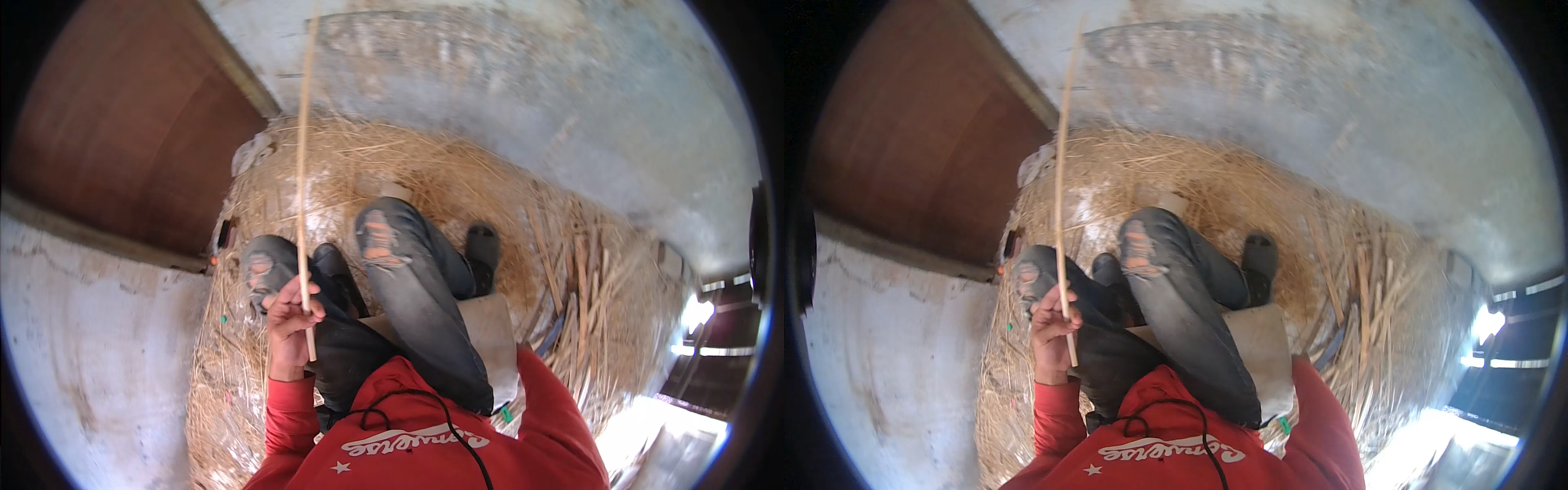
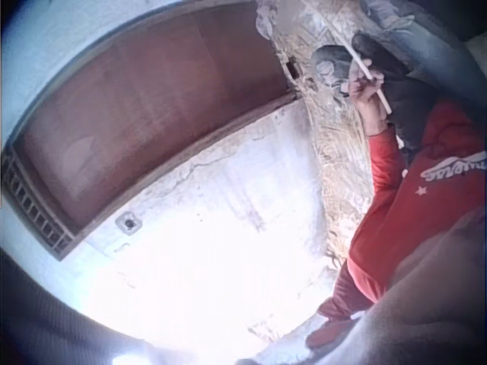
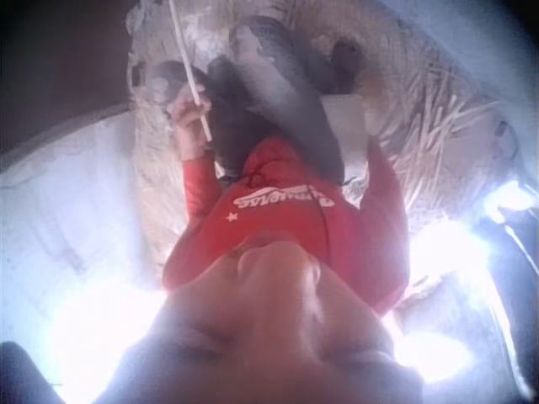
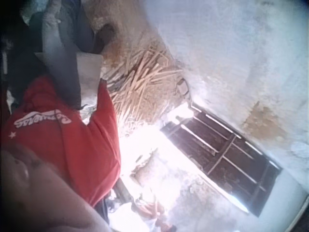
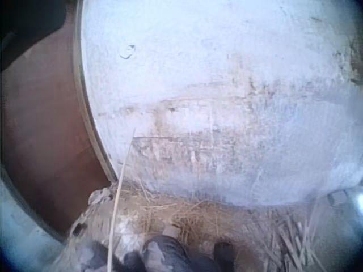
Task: The person shapes a thin wooden rod by scraping its surface with a utility knife and then chops it using a machete while sitting on a straw-covered floor.
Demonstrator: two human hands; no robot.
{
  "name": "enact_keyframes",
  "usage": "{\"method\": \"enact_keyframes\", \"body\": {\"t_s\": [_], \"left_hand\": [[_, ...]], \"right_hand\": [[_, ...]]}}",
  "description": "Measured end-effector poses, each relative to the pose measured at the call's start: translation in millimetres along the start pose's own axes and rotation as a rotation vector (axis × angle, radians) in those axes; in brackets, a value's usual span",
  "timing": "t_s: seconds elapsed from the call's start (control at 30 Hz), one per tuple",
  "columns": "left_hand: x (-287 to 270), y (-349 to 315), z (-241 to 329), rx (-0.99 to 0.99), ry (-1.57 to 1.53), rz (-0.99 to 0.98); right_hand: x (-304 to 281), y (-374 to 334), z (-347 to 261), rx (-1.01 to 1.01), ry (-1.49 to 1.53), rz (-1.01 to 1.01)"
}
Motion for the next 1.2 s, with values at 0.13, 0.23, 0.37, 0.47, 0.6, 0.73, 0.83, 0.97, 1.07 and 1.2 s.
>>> {"method": "enact_keyframes", "body": {"t_s": [0.13, 0.23, 0.37, 0.47, 0.6, 0.73, 0.83, 0.97, 1.07, 1.2], "left_hand": [[6.2, 3.4, -6.2, 0.000, -0.024, 0.019], [14.9, 5.9, -15.3, -0.026, -0.025, 0.020], [20.7, 14.8, -19.8, -0.040, 0.055, 0.016], [32.2, 14.1, -15.4, -0.018, 0.072, 0.017], [31.1, 16.7, -19.5, -0.023, 0.036, 0.027], [37.1, 20.8, -19.1, -0.044, 0.010, -0.002], [34.8, 27.7, -15.6, -0.045, 0.030, -0.050], [40.5, 39.4, -21.6, -0.017, 0.042, -0.072], [26.7, 20.9, -15.0, 0.019, -0.016, 0.045], [20.0, 21.4, -25.0, 0.028, -0.015, 0.036]], "right_hand": [[-7.1, -9.1, -11.4, 0.010, 0.042, 0.020], [-10.4, -22.0, -3.2, 0.041, 0.067, 0.033], [0.0, -43.2, 18.7, 0.098, 0.087, 0.044], [11.1, -47.0, 23.1, 0.108, 0.099, 0.042], [12.1, -38.3, 23.0, 0.119, 0.089, 0.042], [8.5, -30.6, 18.6, 0.115, 0.102, 0.037], [-3.8, -21.6, 10.7, 0.102, 0.087, 0.035], [-23.9, -19.2, 13.0, 0.099, 0.060, 0.068], [-19.6, -16.1, 2.6, 0.063, 0.039, 0.084], [-2.5, -52.9, 18.6, 0.127, 0.062, 0.141]]}}
Point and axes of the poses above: each hand's wrist, its own y-axis towards the middle knuckle, its own x-axis out of the palm, z = x × y, the point moved 6 cm from there along y, towards the middle knuckle, and after that the axes turned 5 degrees about -x, right-handed, at the moved point
